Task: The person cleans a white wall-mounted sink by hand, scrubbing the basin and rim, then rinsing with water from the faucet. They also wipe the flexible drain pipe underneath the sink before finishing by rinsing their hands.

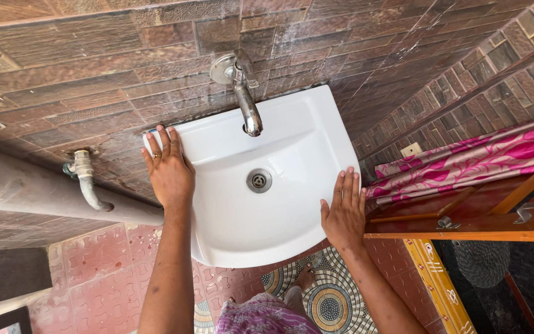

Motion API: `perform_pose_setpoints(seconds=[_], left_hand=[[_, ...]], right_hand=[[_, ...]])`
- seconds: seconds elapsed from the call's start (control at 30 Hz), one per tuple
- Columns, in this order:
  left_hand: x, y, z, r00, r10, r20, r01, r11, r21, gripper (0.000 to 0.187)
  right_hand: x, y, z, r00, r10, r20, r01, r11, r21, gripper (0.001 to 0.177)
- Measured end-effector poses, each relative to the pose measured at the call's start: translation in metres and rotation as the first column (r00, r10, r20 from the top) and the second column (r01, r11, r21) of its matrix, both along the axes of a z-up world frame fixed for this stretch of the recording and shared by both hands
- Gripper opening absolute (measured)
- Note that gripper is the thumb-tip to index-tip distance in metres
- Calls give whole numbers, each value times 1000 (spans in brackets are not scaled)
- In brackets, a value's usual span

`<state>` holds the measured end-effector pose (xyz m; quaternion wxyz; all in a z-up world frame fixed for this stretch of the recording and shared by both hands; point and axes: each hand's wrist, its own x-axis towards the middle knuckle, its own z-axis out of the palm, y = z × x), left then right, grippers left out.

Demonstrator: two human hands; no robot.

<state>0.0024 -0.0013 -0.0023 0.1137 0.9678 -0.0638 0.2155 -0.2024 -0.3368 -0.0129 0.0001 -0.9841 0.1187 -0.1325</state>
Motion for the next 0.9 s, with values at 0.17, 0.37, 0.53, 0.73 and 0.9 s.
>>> perform_pose_setpoints(seconds=[0.17,0.37,0.53,0.73,0.9], left_hand=[[-1,0,-1,1000,-5,-8,5,1000,-23,59],[-1,-1,4,1000,2,-20,-3,999,-51,60],[2,-2,11,999,6,-34,-9,998,-63,61],[2,-2,2,999,-3,-39,0,997,-79,59],[3,-1,3,998,7,-66,-11,998,-65,63]], right_hand=[[38,3,0,741,-44,-670,-119,974,-195,79],[115,111,-48,787,291,-544,-239,957,166,101],[109,210,-63,820,568,-72,-364,614,700,78],[55,118,-17,209,787,-580,-373,612,697,76],[80,9,15,469,237,-851,-517,854,-47,74]])
